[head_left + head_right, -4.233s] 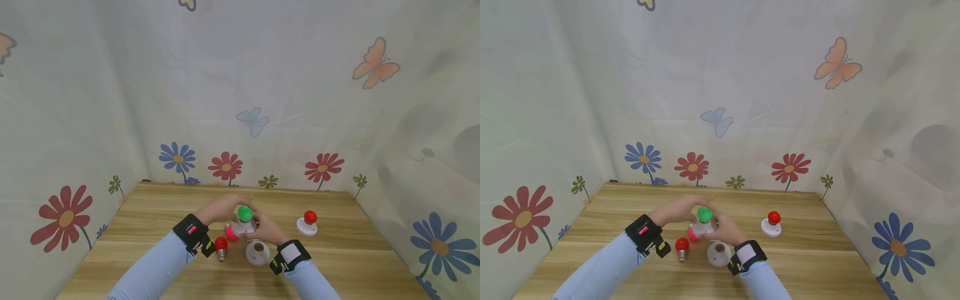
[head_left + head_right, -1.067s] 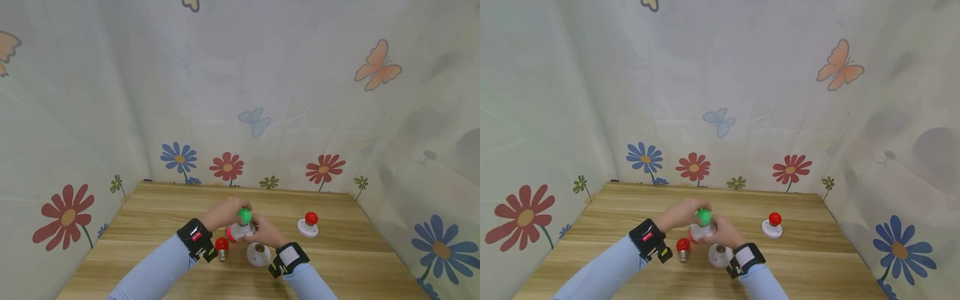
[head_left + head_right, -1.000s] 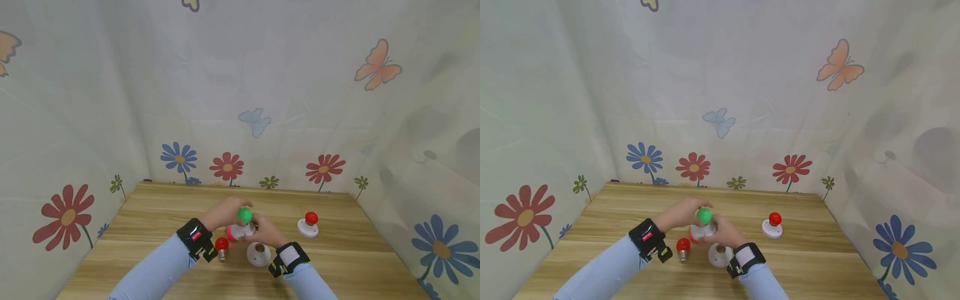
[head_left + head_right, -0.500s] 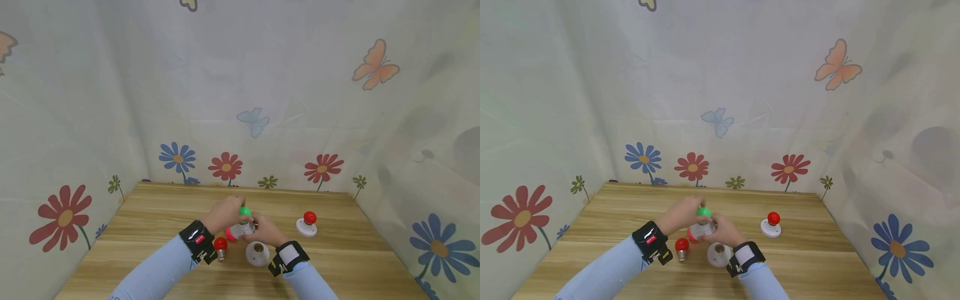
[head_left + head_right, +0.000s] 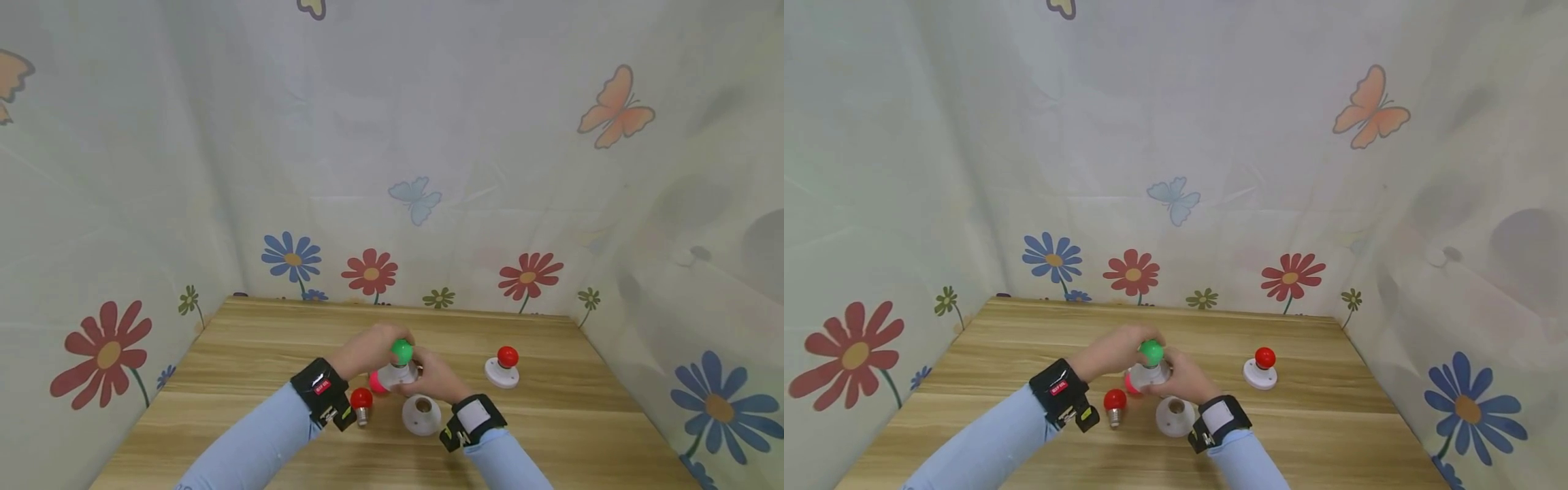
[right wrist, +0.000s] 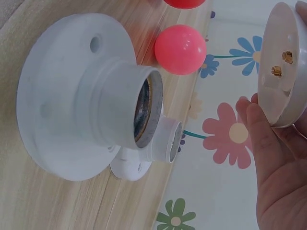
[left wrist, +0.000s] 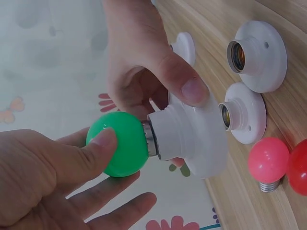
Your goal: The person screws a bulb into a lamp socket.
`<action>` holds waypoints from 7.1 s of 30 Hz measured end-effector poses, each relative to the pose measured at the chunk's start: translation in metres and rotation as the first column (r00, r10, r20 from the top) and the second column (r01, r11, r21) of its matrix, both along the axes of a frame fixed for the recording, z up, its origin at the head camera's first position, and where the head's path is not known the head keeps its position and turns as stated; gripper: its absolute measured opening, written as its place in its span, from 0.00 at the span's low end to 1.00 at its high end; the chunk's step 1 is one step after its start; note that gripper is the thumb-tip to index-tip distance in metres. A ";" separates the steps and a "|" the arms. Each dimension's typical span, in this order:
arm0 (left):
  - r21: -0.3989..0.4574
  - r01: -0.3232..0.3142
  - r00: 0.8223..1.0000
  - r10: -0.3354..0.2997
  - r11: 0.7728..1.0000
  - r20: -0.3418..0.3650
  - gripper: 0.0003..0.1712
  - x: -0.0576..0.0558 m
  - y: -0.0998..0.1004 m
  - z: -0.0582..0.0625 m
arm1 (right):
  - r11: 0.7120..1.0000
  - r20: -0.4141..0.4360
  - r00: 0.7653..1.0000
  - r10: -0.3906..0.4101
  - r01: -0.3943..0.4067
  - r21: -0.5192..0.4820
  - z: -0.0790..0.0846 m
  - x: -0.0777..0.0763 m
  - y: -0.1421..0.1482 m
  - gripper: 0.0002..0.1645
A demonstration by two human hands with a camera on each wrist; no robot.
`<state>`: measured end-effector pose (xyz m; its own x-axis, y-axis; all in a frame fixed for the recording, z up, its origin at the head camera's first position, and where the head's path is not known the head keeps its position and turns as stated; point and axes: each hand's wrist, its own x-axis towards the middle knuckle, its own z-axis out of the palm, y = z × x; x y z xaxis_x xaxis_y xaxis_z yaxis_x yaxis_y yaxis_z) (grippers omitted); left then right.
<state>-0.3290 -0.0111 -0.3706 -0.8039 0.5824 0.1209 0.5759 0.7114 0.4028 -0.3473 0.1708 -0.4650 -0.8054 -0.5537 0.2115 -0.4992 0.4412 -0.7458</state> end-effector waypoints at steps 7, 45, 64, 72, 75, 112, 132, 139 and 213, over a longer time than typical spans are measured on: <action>-0.011 0.035 0.999 -0.035 0.999 0.019 0.20 -0.002 -0.004 -0.001 | 1.000 -0.017 1.000 0.000 0.000 0.014 -0.001 0.001 0.000 0.36; -0.059 0.015 1.000 -0.016 0.998 -0.018 0.22 0.005 0.001 0.001 | 0.999 0.011 1.000 -0.012 0.012 0.031 -0.005 0.002 -0.002 0.34; -0.113 -0.201 0.960 0.173 0.973 -0.218 0.30 0.005 0.001 -0.008 | 1.000 0.050 0.999 -0.001 0.002 -0.004 0.004 0.005 -0.004 0.33; -0.052 -0.090 0.989 0.083 0.995 -0.121 0.16 0.006 0.002 -0.004 | 1.000 0.040 0.999 0.018 -0.017 -0.013 0.005 0.004 -0.003 0.33; -0.032 -0.045 0.997 0.043 0.998 -0.060 0.17 0.005 0.003 -0.002 | 1.000 0.009 1.000 0.011 -0.011 0.001 0.003 0.003 -0.002 0.32; -0.109 -0.256 0.950 0.230 0.960 -0.210 0.23 0.014 0.006 -0.006 | 0.999 0.008 1.000 -0.022 0.022 0.027 -0.001 0.004 -0.003 0.34; -0.047 -0.232 0.972 0.229 0.972 -0.060 0.25 0.013 0.008 -0.001 | 1.000 0.047 0.999 -0.023 0.023 -0.001 0.001 0.003 0.000 0.34; -0.079 -0.248 0.951 0.227 0.966 -0.212 0.28 0.012 0.008 -0.013 | 1.000 0.005 1.000 0.012 -0.011 -0.012 0.001 0.002 -0.001 0.31; -0.148 -0.399 0.883 0.423 0.905 0.202 0.10 -0.046 -0.147 -0.072 | 0.789 0.014 0.791 -0.612 0.611 -0.067 -0.022 -0.054 0.072 0.39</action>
